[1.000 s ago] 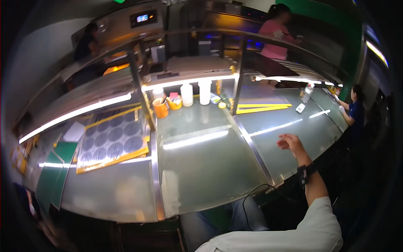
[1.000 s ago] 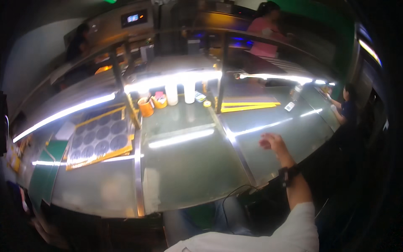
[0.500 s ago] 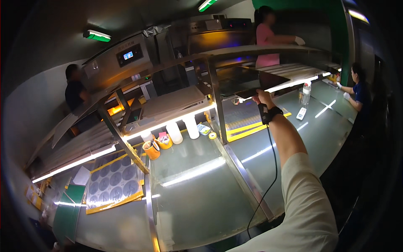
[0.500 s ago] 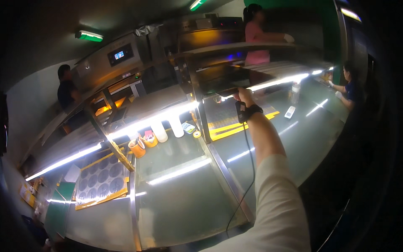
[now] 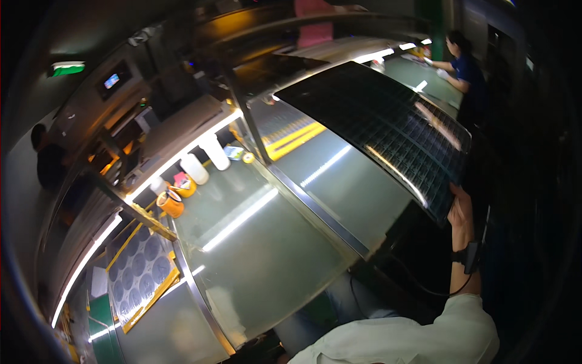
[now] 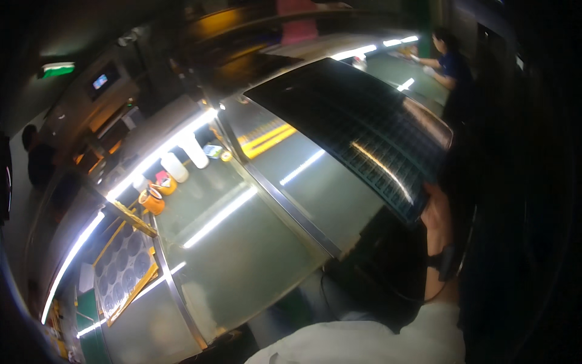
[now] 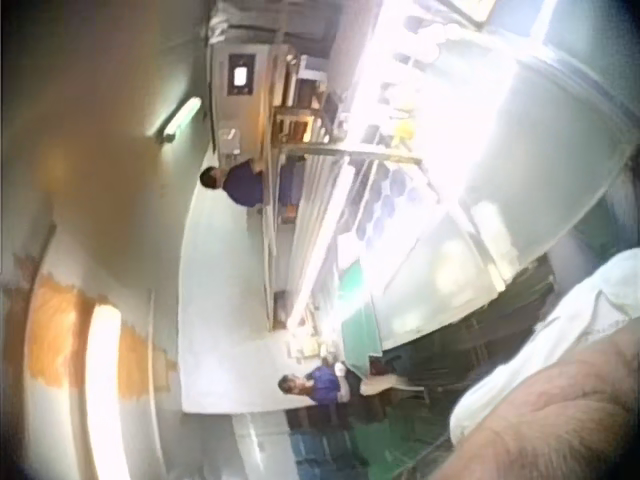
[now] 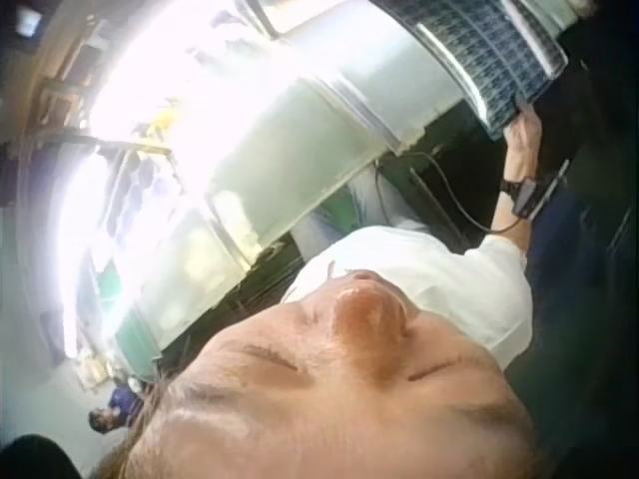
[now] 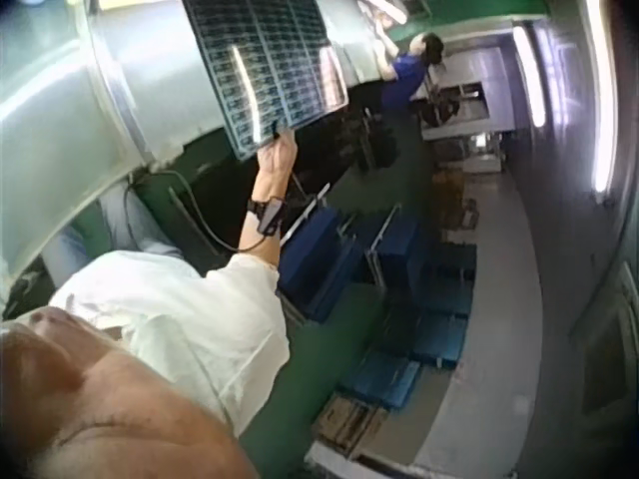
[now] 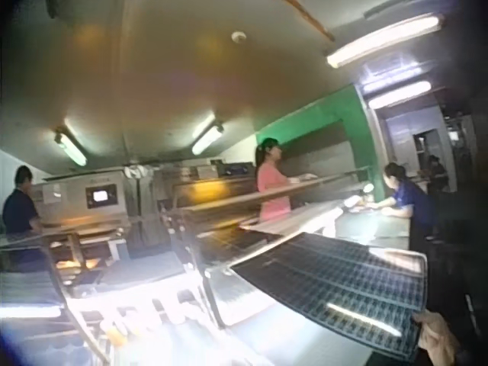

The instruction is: Inspecting, cleaning, and organizing various industrial panels at a workstation.

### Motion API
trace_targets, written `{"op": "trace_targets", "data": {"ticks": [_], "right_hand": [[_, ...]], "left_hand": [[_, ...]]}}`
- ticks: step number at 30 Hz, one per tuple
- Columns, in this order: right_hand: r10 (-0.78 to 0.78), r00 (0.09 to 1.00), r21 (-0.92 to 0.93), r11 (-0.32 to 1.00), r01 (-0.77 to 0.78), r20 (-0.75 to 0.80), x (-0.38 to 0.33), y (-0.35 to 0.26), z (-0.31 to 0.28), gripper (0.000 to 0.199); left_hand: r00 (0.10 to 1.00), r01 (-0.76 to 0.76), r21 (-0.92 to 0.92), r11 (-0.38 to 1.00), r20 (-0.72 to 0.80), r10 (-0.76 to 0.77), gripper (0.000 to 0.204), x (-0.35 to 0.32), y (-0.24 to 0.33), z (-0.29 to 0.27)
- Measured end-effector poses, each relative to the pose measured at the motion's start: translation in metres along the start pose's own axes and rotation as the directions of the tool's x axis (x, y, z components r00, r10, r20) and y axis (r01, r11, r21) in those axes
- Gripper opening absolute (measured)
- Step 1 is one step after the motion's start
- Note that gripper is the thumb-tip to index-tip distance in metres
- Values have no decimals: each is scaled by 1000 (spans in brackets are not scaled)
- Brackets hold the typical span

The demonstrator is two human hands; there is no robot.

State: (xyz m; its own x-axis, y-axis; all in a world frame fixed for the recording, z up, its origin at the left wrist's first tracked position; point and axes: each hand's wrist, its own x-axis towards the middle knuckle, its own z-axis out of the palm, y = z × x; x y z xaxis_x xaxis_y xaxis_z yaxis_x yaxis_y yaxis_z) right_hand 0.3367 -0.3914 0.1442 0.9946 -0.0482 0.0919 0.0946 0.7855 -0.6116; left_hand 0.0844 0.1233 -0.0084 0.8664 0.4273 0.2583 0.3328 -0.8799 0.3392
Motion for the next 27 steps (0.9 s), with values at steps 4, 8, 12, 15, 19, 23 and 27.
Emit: {"op": "trace_targets", "data": {"ticks": [4, 8, 12, 15, 19, 23, 27], "right_hand": [[-140, 984, -57, 989, 135, -108, -81, 0, -7, 44], [-94, 970, -124, 990, 67, -224, -87, 16, -58, 40], [136, 983, -57, 988, -144, -126, -51, 48, -20, 28], [131, 976, -159, 974, -159, -176, -20, 90, -59, 27], [225, 941, -693, 637, -338, -252, -39, 126, -77, 37], [517, 830, -489, 680, -546, -208, -59, 130, -131, 38], [-223, 896, -923, 100, -372, -385, -58, 170, -302, 21]], "left_hand": [[995, -91, -32, 995, 33, 92, 27, 10, 20, 14], [980, -187, -38, 982, 68, 189, 27, 11, 40, 25], [968, -230, -9, 973, 99, 230, 27, 6, 46, 36], [960, -256, 8, 967, 123, 253, 27, 5, 65, 40], [956, -253, 47, 966, 168, 242, 27, 8, 76, 49], [956, -234, 93, 968, 205, 212, 27, 8, 82, 52], [952, -224, 121, 967, 240, 191, 27, 8, 93, 60]]}}
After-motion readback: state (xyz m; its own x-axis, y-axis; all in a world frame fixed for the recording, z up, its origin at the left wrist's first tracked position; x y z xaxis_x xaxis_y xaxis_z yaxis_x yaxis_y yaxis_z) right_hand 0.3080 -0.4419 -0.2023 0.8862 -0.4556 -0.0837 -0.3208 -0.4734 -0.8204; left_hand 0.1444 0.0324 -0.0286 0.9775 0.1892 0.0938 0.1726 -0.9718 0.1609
